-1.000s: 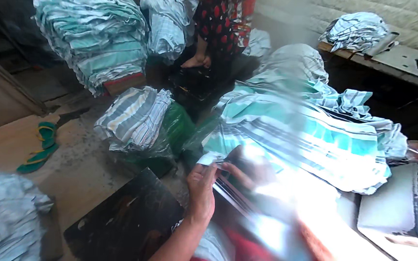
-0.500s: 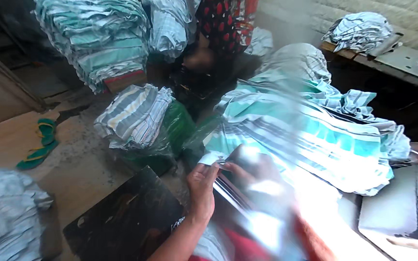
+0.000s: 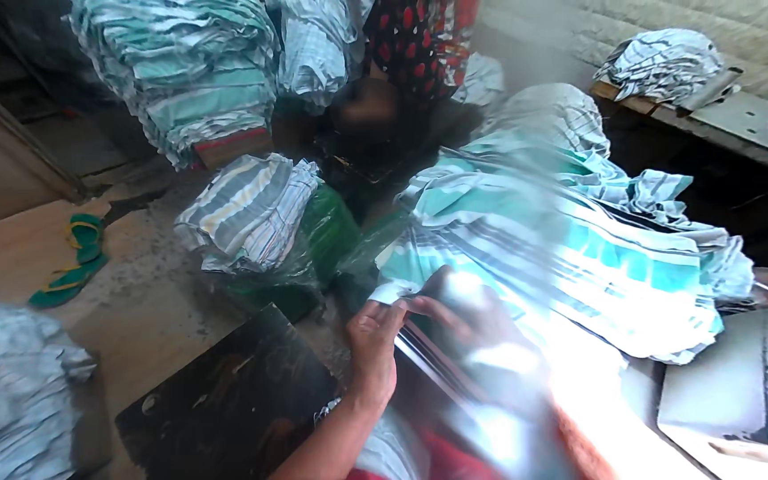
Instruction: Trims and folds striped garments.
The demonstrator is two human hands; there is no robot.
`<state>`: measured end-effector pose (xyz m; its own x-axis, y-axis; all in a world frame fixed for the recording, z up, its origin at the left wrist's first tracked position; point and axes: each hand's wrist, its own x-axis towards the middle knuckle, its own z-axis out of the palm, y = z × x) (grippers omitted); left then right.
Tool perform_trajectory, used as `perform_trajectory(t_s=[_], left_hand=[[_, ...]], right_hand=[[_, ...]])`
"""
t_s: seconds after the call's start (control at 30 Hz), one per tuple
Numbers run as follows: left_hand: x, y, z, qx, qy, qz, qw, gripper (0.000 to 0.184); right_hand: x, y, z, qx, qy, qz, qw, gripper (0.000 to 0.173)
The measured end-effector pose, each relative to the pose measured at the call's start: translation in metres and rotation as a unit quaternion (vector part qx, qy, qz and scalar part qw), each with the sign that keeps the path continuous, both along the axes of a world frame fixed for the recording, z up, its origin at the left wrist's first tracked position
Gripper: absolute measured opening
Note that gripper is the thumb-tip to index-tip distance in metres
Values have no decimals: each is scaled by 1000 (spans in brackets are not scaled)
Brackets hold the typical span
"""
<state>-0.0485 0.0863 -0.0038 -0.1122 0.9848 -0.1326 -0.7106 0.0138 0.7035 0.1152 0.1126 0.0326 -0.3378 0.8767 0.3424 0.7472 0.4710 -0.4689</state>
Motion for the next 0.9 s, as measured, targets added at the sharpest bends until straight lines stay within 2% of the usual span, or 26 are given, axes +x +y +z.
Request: perform_trajectory(t_s=[0.27,0.43,0.47,0.57,0.73,0.87,0.9], left_hand=[[2,0,0,-11,-8,-3,1000,11],[0,1,8,-44,-38,-17,998,7],[0,1,9,-46,-44,-19,998,8],[4,-2,12,-42,-73,-28,996,13],[15,-9,12,-39,-163,-101,981,29],[20,-13,19,-87,-253,-143,953,21],[19,-12,18,-90,-264,-153,948,25]], right_hand=[[-1,-1,-1,10,1,-9,1000,41],[8,-4,6,-25,1,-7,1000,64],[8,-4,5,-18,-9,-4,1000,61],[6,-4,3,6,-12,-7,1000,32],[25,-7,15,15,147,18,989,18],[44,-6,18,15,206,18,978,14],[47,-5,19,15,212,14,977,13]])
